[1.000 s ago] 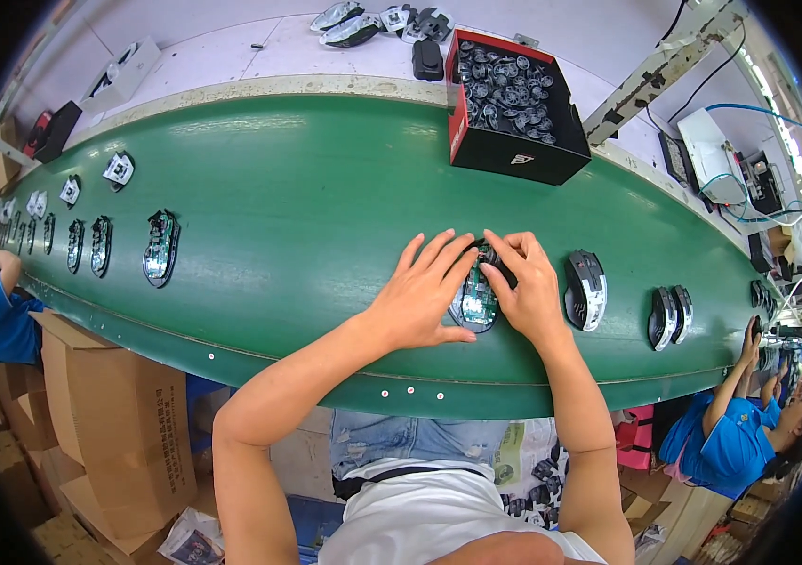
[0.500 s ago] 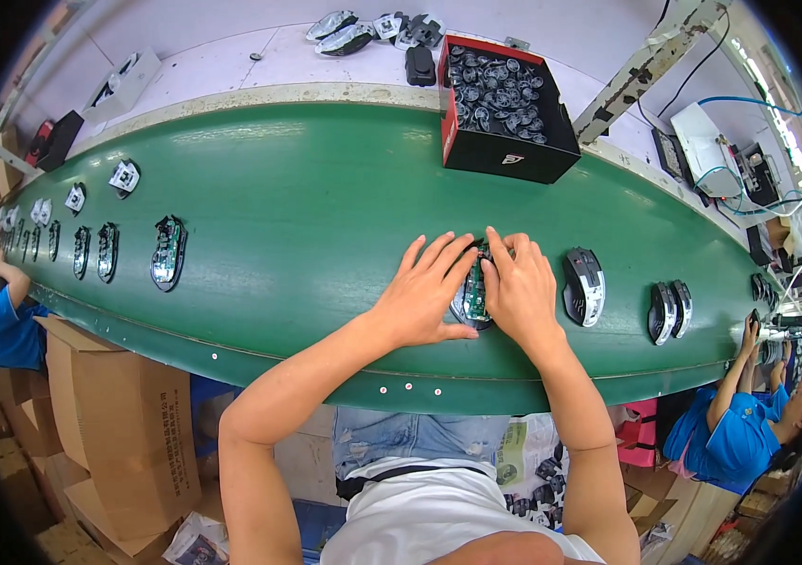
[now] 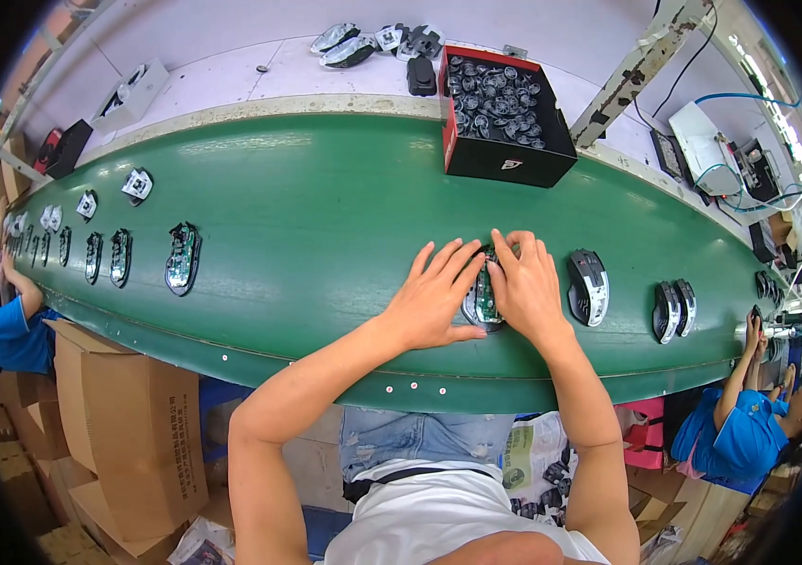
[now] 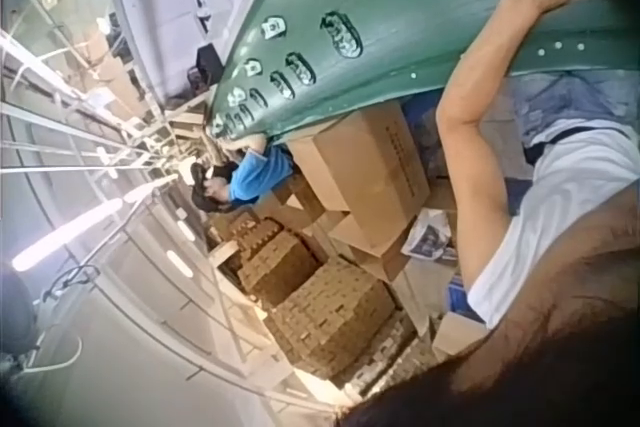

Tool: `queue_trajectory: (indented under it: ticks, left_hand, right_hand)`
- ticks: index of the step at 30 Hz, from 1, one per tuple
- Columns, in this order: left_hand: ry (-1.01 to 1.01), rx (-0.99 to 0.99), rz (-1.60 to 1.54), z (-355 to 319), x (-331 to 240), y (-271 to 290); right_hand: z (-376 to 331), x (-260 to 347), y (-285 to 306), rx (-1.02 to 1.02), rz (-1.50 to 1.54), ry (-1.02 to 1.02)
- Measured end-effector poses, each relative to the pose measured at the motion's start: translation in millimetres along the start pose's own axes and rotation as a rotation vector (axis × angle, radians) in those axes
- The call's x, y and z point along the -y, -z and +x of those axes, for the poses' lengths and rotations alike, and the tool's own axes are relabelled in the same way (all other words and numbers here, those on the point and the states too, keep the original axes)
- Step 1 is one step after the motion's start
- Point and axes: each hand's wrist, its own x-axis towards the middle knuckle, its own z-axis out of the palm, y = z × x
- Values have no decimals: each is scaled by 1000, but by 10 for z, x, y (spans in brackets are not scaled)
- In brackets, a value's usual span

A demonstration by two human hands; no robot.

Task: The person assembles computer mice on a conveyor belt by picking scroll wheels from a box to insert into mouse circuit board bases and fitting top shells onto the bases by hand.

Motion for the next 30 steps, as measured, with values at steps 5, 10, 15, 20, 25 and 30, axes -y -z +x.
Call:
queue_trajectory:
  ticks: [5,10,15,20,25,30]
  left_hand:
    - [-24,-6,9,-8,-7,-18]
    - [-36,-2,26,20,-6,-45]
    - [-48,8,35,54,-34,-31]
    - [-48,-23,24,46,50,16]
    - [214,-462,301,17,741,848]
    - [1272,-669,849,-1309,2113,1475]
  right_hand:
    - [1,-261,75,127,232,63]
    - [29,-393,24,177,313,142]
    - [16,-447,-15,141,285,159]
    - [-29,-356,-174,-20,264,126]
    - [-47,-359,-153,-121,525,27]
    - [-18,-203,-178,-135,490,83]
